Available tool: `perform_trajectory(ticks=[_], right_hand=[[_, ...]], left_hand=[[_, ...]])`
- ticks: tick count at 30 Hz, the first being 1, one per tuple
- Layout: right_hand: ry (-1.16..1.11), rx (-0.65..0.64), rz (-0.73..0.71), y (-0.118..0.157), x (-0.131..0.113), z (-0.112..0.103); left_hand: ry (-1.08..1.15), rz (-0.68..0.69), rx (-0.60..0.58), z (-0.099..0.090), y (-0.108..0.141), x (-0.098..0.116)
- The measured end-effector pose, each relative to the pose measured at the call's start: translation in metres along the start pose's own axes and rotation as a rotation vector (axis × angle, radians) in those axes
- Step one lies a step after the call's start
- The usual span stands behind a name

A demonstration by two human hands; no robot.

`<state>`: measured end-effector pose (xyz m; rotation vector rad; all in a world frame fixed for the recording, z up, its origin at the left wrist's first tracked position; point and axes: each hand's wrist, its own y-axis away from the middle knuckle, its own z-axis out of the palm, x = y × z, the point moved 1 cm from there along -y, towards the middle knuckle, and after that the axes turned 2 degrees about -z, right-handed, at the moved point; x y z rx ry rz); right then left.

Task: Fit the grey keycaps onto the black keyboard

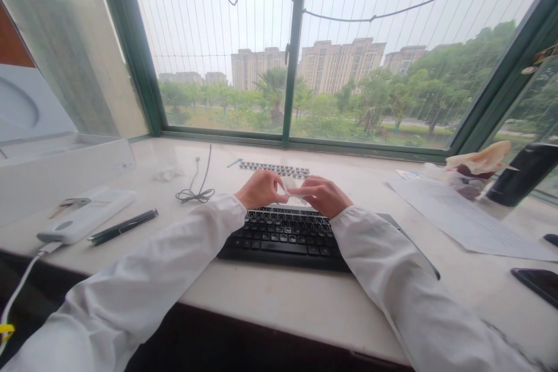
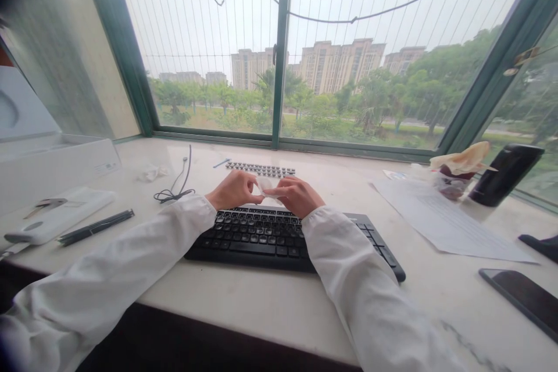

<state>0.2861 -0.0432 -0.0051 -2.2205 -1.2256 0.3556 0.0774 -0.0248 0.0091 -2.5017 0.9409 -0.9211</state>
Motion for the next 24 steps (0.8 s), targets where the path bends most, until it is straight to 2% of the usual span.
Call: perform_trajectory(ticks=[4,10,13,16,18,21,24], right_hand=[[0.123,-0.035,0.053,0.005,0.002,-0.008],[0.221,-0.069,0.495,0.020,0.015,-0.008],[0.142,-0.087,0.607,0.019,0.013,-0.005],[-0.029,0.017,0.678,0.010,0.003,-0.006],[-0.159,0.033,0.712,0.003,-0.005,-0.007],[-0.309,-0.054,0.739,-0.004,-0.014,-0.006],[-0.421,-0.181,0.708,-0.004,-0.017,-0.003]], left_hand=[[-0.047,0.045,0.018,-0.003,0.000,0.000],[-0.219,0.150,0.009,-0.002,0.000,-0.002],[-0.273,0.165,-0.005,-0.001,0.001,-0.003],[-0.239,0.147,-0.017,-0.002,0.002,-0.002],[-0.159,0.130,-0.030,-0.003,0.002,-0.001],[-0.004,0.099,-0.118,-0.006,0.003,0.001],[0.101,0.035,-0.326,-0.008,0.004,0.003]])
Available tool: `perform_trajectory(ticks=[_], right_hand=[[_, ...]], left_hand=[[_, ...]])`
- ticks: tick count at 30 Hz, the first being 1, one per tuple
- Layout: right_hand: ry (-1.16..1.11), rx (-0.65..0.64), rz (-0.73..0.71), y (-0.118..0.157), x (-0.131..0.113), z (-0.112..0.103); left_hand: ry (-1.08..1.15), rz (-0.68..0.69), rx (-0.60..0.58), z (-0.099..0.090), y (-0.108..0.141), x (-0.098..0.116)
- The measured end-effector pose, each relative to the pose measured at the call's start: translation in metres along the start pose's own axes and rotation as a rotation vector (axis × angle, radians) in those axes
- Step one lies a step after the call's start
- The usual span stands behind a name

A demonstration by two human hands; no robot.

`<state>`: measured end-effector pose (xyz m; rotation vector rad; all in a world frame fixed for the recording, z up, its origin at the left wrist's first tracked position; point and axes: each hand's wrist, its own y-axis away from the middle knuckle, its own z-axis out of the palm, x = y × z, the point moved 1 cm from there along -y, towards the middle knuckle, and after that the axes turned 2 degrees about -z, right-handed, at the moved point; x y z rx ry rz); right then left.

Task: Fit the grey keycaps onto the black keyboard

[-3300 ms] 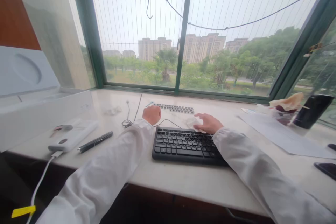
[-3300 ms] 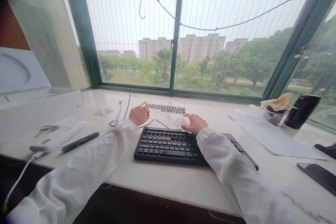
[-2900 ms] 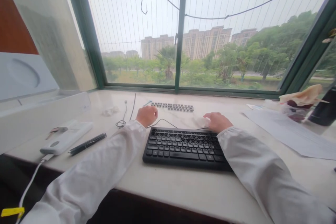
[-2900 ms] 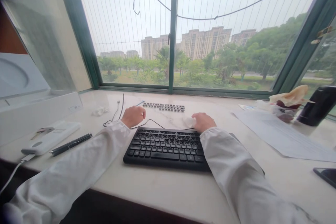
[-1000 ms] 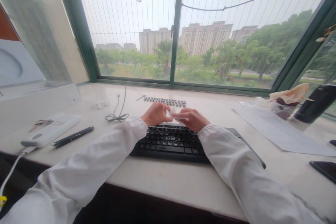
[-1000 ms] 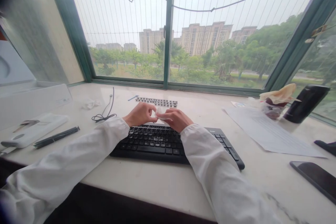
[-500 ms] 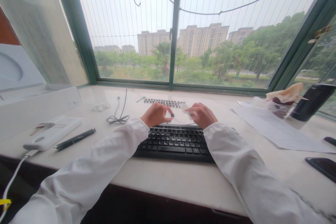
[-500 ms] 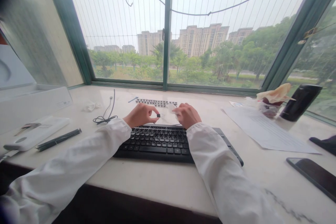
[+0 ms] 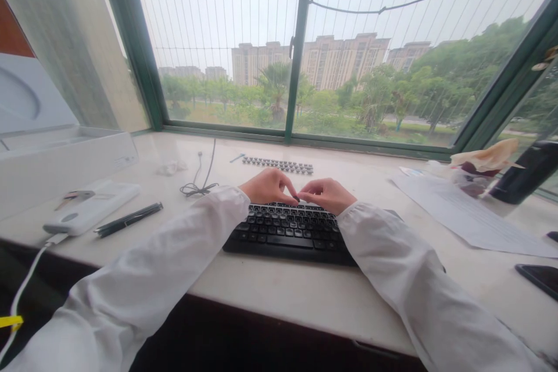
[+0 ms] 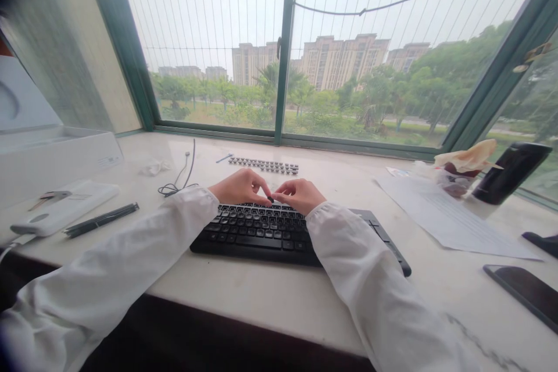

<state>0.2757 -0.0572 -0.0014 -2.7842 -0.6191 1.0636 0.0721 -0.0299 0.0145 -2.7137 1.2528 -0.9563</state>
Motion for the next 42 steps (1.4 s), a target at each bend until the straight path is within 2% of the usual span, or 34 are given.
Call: perform_trajectory(ticks=[2,4,9,16,20,25,32,42], right_hand=[[-0.020,-0.123,-0.028,0.001,0.002,0.003],[-0.012,-0.208,-0.052,0.001,0.003,0.006],[0.012,-0.283,-0.080,0.003,0.000,0.012],[0.075,-0.231,-0.103,0.003,-0.002,0.014],[0.100,-0.244,-0.101,0.004,-0.005,0.013],[0.160,-0.199,-0.159,0.005,-0.005,0.014],[0.183,-0.214,-0.166,0.006,-0.005,0.015],[0.166,-0.244,-0.209,0.006,-0.006,0.014]], left_hand=[[0.023,-0.045,-0.128,0.000,0.001,0.001],[0.017,-0.071,-0.202,0.000,0.001,0.000],[0.018,-0.088,-0.260,0.002,0.002,-0.002],[0.016,-0.114,-0.249,0.004,0.003,-0.007],[0.005,-0.060,-0.238,0.004,0.004,-0.005],[-0.034,0.025,-0.234,0.001,0.005,-0.002],[-0.068,0.011,-0.244,-0.001,0.005,-0.004],[-0.002,-0.005,-0.240,0.000,0.005,-0.002]])
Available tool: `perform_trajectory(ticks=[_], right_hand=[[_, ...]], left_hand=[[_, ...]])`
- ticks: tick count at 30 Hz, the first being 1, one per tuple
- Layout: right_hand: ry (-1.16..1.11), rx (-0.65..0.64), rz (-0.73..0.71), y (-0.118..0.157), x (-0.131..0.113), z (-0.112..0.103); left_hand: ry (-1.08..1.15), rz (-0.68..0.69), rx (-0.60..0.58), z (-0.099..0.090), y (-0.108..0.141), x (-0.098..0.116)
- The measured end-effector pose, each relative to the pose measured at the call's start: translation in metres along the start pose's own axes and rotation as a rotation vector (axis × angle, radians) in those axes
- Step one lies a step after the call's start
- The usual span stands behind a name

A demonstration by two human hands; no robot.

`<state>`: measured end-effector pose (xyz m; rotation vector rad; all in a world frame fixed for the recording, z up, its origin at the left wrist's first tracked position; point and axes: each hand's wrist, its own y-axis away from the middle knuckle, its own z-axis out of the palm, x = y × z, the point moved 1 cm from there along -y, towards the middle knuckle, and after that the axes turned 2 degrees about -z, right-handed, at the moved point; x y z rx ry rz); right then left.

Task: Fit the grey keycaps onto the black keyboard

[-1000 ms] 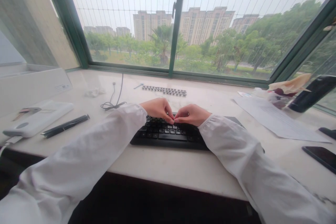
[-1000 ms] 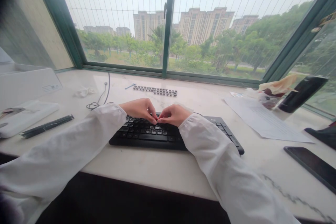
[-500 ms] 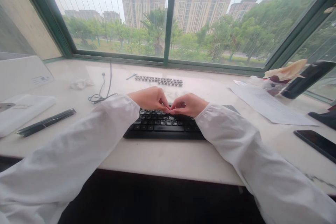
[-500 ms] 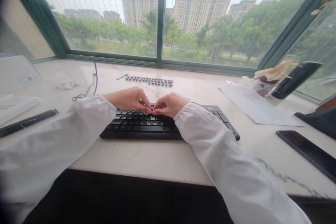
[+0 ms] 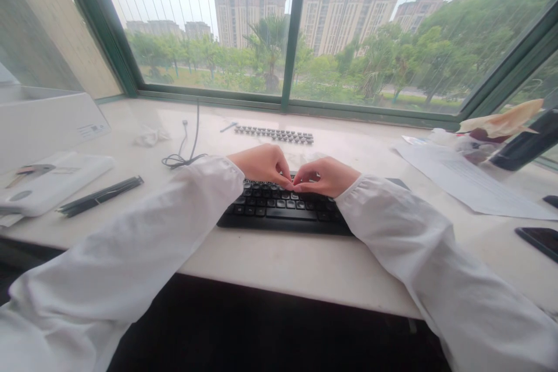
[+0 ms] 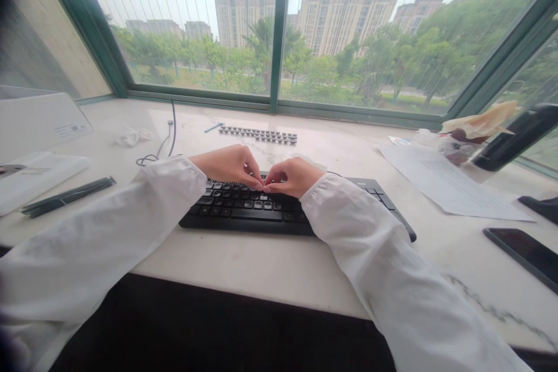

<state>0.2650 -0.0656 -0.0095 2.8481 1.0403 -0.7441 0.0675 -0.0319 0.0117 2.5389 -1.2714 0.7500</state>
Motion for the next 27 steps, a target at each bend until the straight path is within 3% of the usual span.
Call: perform_trajectory(ticks=[9,27], right_hand=[[-0.075,0.021,-0.012,0.0000,0.0031,0.0025],[-0.157,-0.014,0.100,0.0002,0.0026,0.0031]], left_hand=[[-0.010,0.018,0.015,-0.0002,0.0010,0.0033],[-0.007,0.032,0.037,0.0017,0.0010,0.0043]])
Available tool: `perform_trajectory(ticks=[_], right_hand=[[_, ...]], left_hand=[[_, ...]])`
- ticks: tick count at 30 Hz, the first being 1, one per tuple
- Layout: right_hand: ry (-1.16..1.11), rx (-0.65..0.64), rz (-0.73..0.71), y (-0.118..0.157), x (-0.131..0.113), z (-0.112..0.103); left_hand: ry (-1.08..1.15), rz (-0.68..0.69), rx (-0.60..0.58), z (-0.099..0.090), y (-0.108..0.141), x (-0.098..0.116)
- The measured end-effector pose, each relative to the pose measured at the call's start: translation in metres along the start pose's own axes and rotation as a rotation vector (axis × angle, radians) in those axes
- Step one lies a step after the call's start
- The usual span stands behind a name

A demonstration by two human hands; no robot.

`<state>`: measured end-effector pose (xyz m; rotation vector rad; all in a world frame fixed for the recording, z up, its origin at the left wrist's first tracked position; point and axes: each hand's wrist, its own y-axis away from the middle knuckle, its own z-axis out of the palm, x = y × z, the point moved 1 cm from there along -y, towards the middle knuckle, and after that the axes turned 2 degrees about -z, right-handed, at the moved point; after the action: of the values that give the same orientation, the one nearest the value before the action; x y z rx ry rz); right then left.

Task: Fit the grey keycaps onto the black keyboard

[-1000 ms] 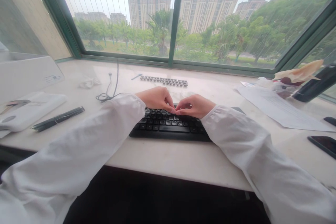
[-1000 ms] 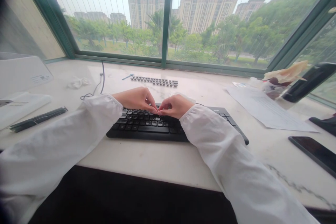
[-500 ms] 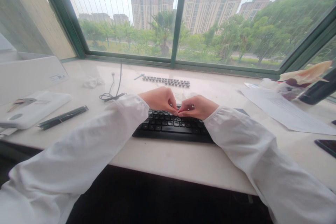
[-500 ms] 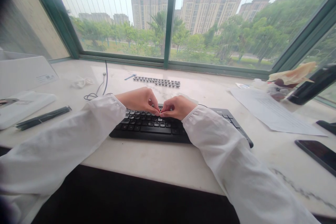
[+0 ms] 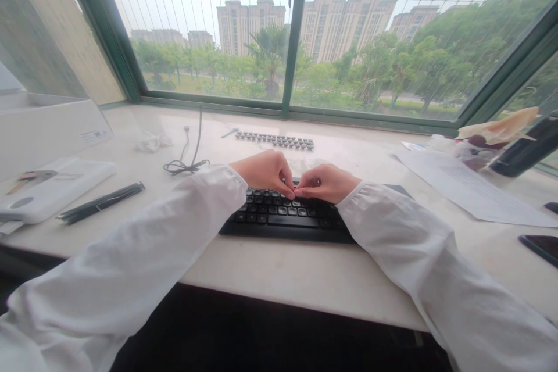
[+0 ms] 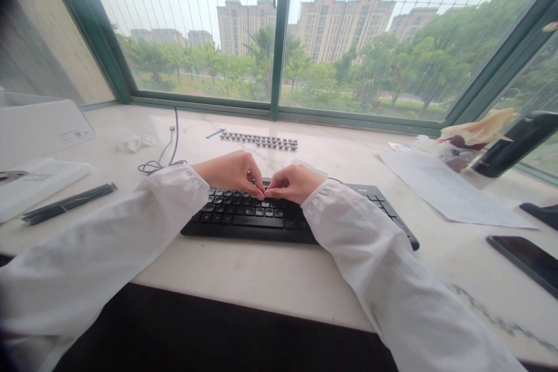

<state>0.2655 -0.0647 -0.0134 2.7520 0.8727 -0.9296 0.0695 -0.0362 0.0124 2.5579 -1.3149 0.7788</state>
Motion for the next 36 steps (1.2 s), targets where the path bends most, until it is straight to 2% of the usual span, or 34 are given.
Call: perform_trajectory(ticks=[7,11,15,24,32,36], right_hand=[[-0.014,0.015,0.051,-0.002,-0.001,0.000],[-0.033,-0.021,0.127,-0.003,-0.002,0.000],[-0.036,-0.049,0.169,-0.003,-0.006,0.001],[0.015,-0.016,0.199,-0.004,-0.016,0.005],[-0.016,-0.064,0.194,-0.009,-0.009,0.005],[0.020,-0.051,0.200,-0.010,-0.013,0.006]], left_hand=[[-0.016,-0.027,-0.071,-0.001,0.000,-0.002],[-0.030,-0.049,-0.105,-0.003,0.000,-0.002],[-0.043,-0.092,-0.079,-0.003,0.000,0.002],[-0.099,-0.200,-0.006,0.001,0.004,0.019],[-0.104,-0.228,-0.040,-0.001,0.001,0.017],[-0.186,-0.181,-0.014,0.004,0.001,0.023]])
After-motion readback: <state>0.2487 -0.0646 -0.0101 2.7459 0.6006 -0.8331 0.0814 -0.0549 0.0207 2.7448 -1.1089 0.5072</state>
